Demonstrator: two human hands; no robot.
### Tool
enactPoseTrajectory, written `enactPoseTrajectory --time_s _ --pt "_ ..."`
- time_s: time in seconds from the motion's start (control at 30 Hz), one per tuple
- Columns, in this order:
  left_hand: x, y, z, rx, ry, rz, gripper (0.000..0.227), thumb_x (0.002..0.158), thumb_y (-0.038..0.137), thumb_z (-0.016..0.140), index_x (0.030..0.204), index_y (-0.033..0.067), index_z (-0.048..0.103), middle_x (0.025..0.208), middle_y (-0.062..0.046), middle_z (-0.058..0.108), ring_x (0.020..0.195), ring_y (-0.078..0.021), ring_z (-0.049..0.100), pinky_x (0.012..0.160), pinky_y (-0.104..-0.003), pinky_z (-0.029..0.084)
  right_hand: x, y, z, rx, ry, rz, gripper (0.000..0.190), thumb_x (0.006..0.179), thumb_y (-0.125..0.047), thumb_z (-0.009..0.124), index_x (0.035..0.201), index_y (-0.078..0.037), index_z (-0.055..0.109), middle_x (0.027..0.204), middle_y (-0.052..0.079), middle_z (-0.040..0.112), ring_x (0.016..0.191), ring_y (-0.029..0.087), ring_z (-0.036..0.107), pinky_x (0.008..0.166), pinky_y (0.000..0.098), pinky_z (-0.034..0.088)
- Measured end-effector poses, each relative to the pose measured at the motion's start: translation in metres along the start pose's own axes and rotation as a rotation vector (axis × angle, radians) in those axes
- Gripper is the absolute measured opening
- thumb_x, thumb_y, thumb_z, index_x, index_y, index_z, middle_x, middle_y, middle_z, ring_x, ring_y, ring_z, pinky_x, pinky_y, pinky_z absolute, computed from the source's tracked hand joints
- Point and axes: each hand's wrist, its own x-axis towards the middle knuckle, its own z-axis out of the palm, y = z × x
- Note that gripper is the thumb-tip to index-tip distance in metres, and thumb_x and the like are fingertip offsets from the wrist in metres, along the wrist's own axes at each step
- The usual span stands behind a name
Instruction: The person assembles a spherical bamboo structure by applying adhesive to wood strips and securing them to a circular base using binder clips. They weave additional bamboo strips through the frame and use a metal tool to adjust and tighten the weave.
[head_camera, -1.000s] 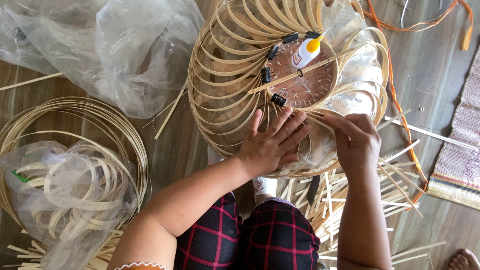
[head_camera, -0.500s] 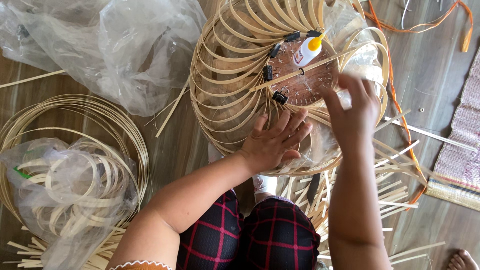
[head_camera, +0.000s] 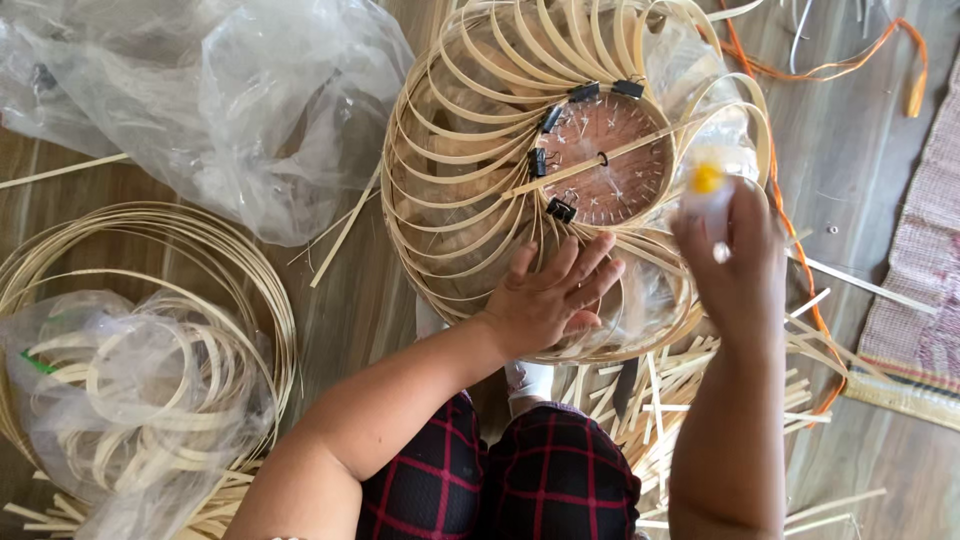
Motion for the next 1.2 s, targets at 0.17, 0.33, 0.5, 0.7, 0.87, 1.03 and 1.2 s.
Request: enactPoseTrajectory --time_s 0.17,0.33,0.5,0.7,0.87,1.03,1.2 --pt "-0.001 0.001 -0.005 -0.005 -0.03 -0.002 0.078 0.101 0.058 0.055 0.164 0.0212 0.028 0.172 -0.008 0.021 0.144 -0.0264 0.036 0.112 -0.058 0.023 -0.064 -0.003 -0.004 0.139 0.044 0.038 0.043 0.092 -0.012 0.081 0.129 -0.002 0.062 0.109 0.008 0.071 0.096 0.014 0.068 0.085 0.0289 0.054" --pt "0.002 0.001 -0.006 0.044 0.031 0.0 0.076 0.102 0.061 0.053 0.163 0.0218 0.03 0.169 -0.008 0.031 0.145 -0.0262 0.038 0.112 -0.056 0.023 -0.073 -0.017 0.007 0.16 0.109 0.042 0.045 0.087 -0.012 0.087 0.125 -0.001 0.066 0.106 0.009 0.073 0.094 0.014 0.069 0.086 0.029 0.055" --pt "-0.001 0.0 -0.001 0.045 0.048 0.011 0.076 0.103 0.063 0.052 0.164 0.0227 0.031 0.164 -0.008 0.038 0.146 -0.0255 0.038 0.112 -0.056 0.021 -0.067 -0.029 0.013 0.146 0.163 -0.012 0.04 0.09 -0.015 0.087 0.121 -0.003 0.067 0.105 0.01 0.074 0.092 0.017 0.071 0.086 0.0297 0.055" --pt "-0.004 0.0 0.006 0.062 0.088 0.01 0.074 0.103 0.065 0.051 0.162 0.0235 0.034 0.163 -0.005 0.041 0.146 -0.0245 0.037 0.114 -0.056 0.019 -0.061 -0.04 0.02 0.037 0.196 -0.062 0.038 0.09 -0.017 0.089 0.119 -0.004 0.067 0.102 0.013 0.074 0.086 0.022 0.071 0.081 0.0322 0.055" --pt "-0.004 0.0 0.008 0.121 0.128 0.013 0.072 0.105 0.066 0.049 0.162 0.0236 0.036 0.163 -0.004 0.042 0.147 -0.0236 0.037 0.117 -0.056 0.016 -0.056 -0.042 0.021 0.027 0.189 -0.101 0.037 0.092 -0.017 0.088 0.119 -0.003 0.067 0.103 0.014 0.074 0.091 0.024 0.073 0.084 0.0336 0.056" --pt "-0.005 0.001 0.011 0.138 0.103 0.004 0.074 0.105 0.068 0.047 0.163 0.0239 0.033 0.165 -0.004 0.039 0.149 -0.0231 0.033 0.118 -0.057 0.011 -0.058 -0.04 0.024 0.039 0.193 -0.111 0.037 0.094 -0.018 0.088 0.119 -0.002 0.066 0.104 0.014 0.074 0.091 0.024 0.074 0.083 0.0339 0.057" --pt "-0.004 0.001 0.009 0.119 0.085 0.005 0.076 0.105 0.068 0.049 0.164 0.0244 0.031 0.167 -0.005 0.033 0.149 -0.0237 0.031 0.117 -0.056 0.01 -0.061 -0.034 0.024 0.063 0.201 -0.105 0.036 0.096 -0.018 0.087 0.12 -0.002 0.066 0.104 0.015 0.075 0.089 0.022 0.074 0.081 0.0322 0.058"
